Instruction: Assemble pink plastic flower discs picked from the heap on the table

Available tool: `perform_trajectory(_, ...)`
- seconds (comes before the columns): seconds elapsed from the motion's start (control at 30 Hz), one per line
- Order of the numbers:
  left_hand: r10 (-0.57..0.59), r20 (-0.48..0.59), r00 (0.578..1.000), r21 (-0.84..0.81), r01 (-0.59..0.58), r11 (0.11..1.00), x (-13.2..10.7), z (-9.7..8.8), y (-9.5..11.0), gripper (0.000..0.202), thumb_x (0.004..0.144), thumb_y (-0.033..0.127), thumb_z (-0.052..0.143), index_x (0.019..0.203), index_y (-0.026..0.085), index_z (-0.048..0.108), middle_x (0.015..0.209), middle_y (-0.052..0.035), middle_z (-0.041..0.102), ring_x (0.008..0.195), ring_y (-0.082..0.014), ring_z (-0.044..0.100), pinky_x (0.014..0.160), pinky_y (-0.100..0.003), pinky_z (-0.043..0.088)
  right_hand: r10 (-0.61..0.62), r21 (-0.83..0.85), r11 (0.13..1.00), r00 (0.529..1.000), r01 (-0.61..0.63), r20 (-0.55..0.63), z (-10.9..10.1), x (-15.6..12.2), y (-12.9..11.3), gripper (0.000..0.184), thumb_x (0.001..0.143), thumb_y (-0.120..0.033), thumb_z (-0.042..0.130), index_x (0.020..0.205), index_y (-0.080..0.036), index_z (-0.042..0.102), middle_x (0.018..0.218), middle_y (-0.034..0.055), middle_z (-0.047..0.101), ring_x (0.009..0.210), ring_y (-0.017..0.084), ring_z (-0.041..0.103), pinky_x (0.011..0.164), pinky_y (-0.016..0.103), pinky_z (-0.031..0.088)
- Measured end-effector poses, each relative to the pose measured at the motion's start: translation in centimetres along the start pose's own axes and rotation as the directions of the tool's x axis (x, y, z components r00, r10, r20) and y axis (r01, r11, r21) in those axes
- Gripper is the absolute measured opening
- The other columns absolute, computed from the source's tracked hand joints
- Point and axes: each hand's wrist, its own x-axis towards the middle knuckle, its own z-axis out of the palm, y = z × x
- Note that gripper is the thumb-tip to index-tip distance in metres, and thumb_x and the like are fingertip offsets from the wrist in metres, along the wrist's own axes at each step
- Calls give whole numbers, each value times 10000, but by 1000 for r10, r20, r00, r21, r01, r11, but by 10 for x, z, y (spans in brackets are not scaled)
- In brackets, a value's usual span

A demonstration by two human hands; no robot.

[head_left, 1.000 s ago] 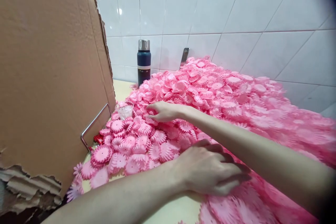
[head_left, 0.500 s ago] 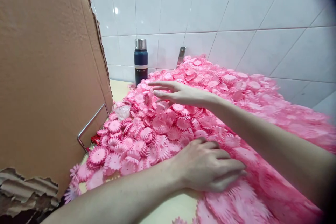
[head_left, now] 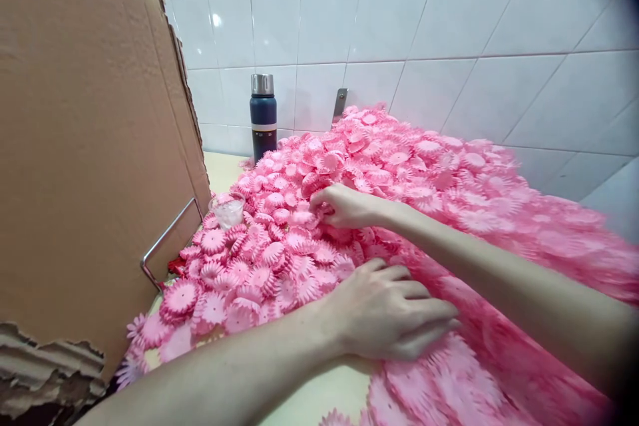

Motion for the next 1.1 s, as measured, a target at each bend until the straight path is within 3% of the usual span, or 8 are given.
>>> perform_trajectory(0.17,-4,-3,1000,-4,4,1000,0,-2,0,356,944,340,387,1007,169,694,927,-6,726,784,-152,593,728,-305,395,45,160,987,972,-8,-232,-29,4,-1,242,836,-181,514,1000,-130,685,1009,82,688,885,166,643,770,297,546)
perform_trajectory(0.37,-23,-16,1000,-31,23,999,2,-3,1,396,954,356,367,1016,157,703,905,-20,731,756,-152,587,674,-304,395,228,-153,932,861,-328,-455,-51,1,24,515,875,-281,515,1373,-160,469,1405,180,420,1238,390,442,961,604,397)
perform_trajectory(0.47,-17,-14,1000,-27,17,999,2,-3,0,390,953,349,369,1003,156,704,893,-18,731,732,-151,585,662,-306,402,237,-192,894,791,-405,-563,-55,-9,14,486,899,-342,489,1343,-142,494,1434,184,370,1293,431,344,992,663,303)
perform_trajectory(0.53,-15,-12,1000,-27,15,1000,1,-2,0,383,951,349,374,985,160,706,881,-19,729,740,-155,592,694,-308,420,152,-133,960,856,-248,-494,-52,-16,-2,378,903,-272,469,1240,-141,579,1279,160,537,1171,322,500,952,531,425)
perform_trajectory(0.6,-11,-17,1000,-34,11,999,1,-1,0,372,953,354,383,998,164,700,882,-26,725,787,-163,605,762,-311,437,30,-7,999,979,-32,-203,-42,-20,-16,375,850,-171,488,1204,-200,609,1124,86,638,990,210,604,806,361,528)
perform_trajectory(0.7,1,-14,1000,-38,-2,999,0,1,0,362,956,344,383,1004,161,692,859,-40,717,799,-168,611,791,-314,440,-68,1,998,988,68,140,-16,-20,-21,621,683,-44,549,1256,-280,580,1240,52,597,1035,220,604,757,312,537)
perform_trajectory(0.87,-13,-15,1000,-16,12,1000,1,0,0,355,945,341,394,992,161,697,858,-19,724,721,-159,586,673,-305,398,-50,-75,996,998,47,-44,20,-5,7,546,694,-72,583,1224,-197,616,1211,133,607,1030,268,612,854,361,495)
perform_trajectory(1.1,-6,-70,998,-7,5,1000,1,-1,1,374,953,350,383,984,164,706,875,-3,729,728,-144,559,683,-292,374,60,23,998,963,-56,-261,8,7,40,305,772,-93,521,1012,-137,704,963,84,717,844,181,658,771,245,489)
